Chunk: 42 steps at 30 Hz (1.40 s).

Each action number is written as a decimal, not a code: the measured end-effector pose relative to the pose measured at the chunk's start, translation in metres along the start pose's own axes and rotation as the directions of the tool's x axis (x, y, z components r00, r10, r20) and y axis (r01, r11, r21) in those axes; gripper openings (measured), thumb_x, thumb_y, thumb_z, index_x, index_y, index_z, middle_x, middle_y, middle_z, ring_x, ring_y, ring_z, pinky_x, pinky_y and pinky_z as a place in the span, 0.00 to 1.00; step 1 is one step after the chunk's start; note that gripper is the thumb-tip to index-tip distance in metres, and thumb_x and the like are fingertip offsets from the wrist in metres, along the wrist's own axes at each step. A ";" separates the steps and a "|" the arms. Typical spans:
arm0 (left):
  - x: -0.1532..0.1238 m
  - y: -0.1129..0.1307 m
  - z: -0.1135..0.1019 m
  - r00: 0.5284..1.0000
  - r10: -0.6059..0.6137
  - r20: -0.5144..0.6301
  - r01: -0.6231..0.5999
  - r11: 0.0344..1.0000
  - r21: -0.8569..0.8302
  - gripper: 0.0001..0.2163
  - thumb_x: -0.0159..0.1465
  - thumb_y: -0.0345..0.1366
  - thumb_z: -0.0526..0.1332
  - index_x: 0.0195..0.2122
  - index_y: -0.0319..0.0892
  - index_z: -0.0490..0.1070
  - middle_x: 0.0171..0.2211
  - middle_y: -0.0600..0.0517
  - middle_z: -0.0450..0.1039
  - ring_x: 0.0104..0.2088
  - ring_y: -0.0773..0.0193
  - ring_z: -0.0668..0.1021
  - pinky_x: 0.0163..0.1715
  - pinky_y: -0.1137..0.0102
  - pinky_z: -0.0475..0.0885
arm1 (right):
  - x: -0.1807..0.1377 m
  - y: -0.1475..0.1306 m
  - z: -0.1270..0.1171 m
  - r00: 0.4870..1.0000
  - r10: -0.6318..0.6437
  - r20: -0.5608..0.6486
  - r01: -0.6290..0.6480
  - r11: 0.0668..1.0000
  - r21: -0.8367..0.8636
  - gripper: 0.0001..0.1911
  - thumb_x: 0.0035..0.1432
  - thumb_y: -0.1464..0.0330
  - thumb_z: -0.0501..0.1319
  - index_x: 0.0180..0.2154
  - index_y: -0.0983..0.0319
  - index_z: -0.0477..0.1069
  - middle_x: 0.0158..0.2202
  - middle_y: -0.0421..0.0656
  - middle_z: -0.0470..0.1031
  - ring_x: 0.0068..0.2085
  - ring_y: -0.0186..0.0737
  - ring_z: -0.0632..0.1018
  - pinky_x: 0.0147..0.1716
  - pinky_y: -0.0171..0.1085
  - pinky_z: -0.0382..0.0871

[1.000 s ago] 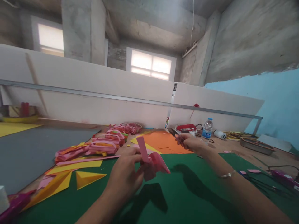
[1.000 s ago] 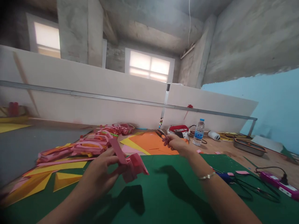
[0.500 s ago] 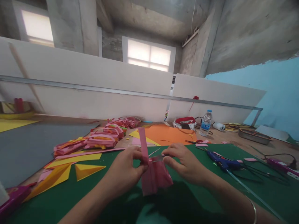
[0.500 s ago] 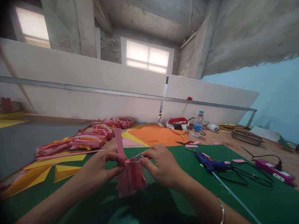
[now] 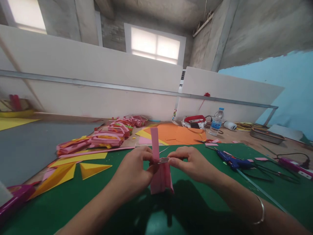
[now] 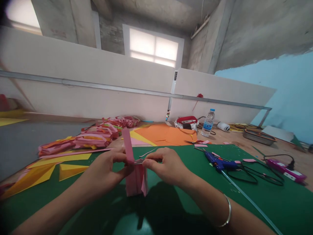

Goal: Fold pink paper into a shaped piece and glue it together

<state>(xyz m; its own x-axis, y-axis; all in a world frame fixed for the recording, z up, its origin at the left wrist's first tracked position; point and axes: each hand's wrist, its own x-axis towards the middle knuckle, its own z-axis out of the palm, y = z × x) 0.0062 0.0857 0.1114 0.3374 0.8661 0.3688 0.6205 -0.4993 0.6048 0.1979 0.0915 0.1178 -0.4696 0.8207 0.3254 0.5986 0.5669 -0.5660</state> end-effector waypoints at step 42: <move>0.001 -0.006 0.004 0.998 0.069 0.012 -0.070 0.996 0.060 0.07 0.55 0.39 0.58 0.24 0.46 0.74 0.32 0.54 0.73 0.36 0.60 0.74 0.37 0.68 0.67 | 0.029 0.099 -0.026 0.880 0.357 -0.312 -0.406 0.907 -0.108 0.21 0.63 0.57 0.49 0.40 0.68 0.71 0.35 0.45 0.73 0.36 0.39 0.74 0.34 0.38 0.68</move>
<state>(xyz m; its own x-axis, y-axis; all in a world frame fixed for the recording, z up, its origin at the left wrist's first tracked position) 0.0059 0.0898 0.1049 0.3882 0.8296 0.4012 0.6367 -0.5562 0.5341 0.2600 0.1732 0.0912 0.0030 0.9471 0.3209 0.8041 0.1885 -0.5638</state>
